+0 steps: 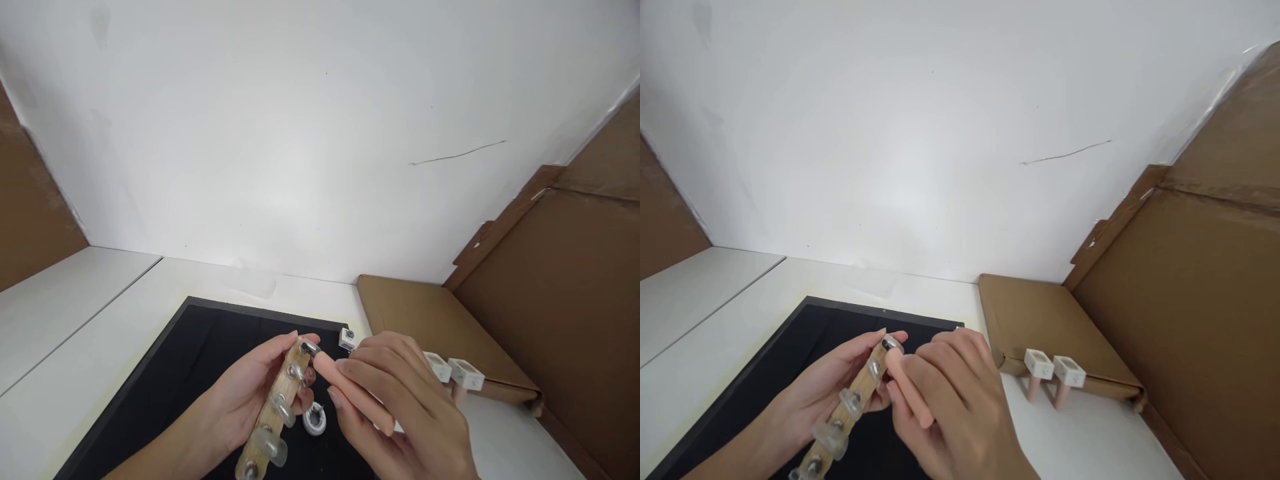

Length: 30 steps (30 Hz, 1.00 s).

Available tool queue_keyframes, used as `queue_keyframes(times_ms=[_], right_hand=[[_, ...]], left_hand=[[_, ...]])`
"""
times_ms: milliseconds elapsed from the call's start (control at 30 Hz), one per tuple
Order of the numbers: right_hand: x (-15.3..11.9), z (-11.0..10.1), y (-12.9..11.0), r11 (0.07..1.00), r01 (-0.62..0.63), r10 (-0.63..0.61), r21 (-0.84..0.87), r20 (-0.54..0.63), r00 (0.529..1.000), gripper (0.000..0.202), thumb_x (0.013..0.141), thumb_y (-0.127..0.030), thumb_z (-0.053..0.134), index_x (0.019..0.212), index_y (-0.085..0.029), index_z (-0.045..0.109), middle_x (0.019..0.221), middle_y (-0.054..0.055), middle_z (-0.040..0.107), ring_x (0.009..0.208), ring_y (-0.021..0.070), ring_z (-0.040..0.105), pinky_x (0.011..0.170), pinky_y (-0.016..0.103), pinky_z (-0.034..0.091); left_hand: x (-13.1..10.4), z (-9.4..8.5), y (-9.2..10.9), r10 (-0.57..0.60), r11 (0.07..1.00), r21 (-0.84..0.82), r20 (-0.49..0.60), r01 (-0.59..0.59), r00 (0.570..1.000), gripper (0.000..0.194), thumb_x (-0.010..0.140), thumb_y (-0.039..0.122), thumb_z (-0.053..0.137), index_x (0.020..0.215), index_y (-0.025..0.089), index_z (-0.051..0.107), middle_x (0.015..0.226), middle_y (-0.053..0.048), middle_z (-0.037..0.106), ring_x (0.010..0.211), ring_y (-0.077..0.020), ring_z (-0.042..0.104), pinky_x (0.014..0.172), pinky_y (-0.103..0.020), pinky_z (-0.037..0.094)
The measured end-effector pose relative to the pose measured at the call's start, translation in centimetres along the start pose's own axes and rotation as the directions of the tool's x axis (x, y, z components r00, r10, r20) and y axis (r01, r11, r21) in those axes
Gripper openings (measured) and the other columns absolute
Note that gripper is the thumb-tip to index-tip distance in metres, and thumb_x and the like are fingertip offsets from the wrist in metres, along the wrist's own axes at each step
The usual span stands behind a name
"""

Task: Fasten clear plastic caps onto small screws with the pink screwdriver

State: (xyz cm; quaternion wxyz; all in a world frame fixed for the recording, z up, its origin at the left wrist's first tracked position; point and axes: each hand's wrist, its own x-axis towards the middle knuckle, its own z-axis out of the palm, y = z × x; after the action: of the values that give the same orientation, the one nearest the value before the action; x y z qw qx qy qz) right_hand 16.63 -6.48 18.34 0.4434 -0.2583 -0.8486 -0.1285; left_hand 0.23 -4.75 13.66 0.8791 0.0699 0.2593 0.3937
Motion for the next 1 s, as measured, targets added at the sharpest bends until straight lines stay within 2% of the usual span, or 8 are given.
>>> queue_keyframes(times_ms=[600, 800, 1000], right_hand=[[-0.20, -0.67, -0.12, 0.998, 0.008, -0.008, -0.062, 0.007, 1.000, 0.018, 0.076, -0.005, 0.057, 0.084, -0.020, 0.053, 0.065, 0.001, 0.062, 0.061, 0.0165, 0.056, 0.060, 0.035, 0.046], [-0.40, -0.80, 0.11, 0.998, 0.005, -0.004, -0.055, 0.016, 1.000, 0.020, 0.075, -0.002, 0.059, 0.084, -0.020, 0.052, 0.066, 0.001, 0.060, 0.063, 0.0167, 0.053, 0.060, 0.035, 0.044], [-0.42, -0.93, 0.08, 0.995, -0.045, 0.047, 0.093, -0.022, 0.999, 0.020, 0.077, -0.002, 0.055, 0.088, -0.019, 0.053, 0.069, 0.002, 0.058, 0.063, 0.0158, 0.052, 0.057, 0.033, 0.044]], left_hand=[[-0.65, 0.56, 0.15, 0.022, 0.999, -0.024, -0.030, -0.023, 0.999, 0.021, 0.093, 0.020, 0.048, 0.091, 0.010, 0.066, 0.066, -0.005, 0.062, 0.054, -0.0109, 0.058, 0.051, -0.019, 0.046], [-0.79, 0.43, 0.16, 0.023, 0.997, -0.080, 0.009, -0.022, 1.000, 0.019, 0.091, 0.018, 0.050, 0.091, 0.008, 0.066, 0.070, -0.006, 0.064, 0.057, -0.0122, 0.060, 0.052, -0.020, 0.046], [-0.61, 0.38, 0.22, 0.034, 0.997, -0.076, 0.011, -0.033, 0.999, 0.018, 0.091, 0.017, 0.050, 0.091, 0.008, 0.066, 0.068, -0.005, 0.064, 0.054, -0.0110, 0.059, 0.050, -0.019, 0.046]])
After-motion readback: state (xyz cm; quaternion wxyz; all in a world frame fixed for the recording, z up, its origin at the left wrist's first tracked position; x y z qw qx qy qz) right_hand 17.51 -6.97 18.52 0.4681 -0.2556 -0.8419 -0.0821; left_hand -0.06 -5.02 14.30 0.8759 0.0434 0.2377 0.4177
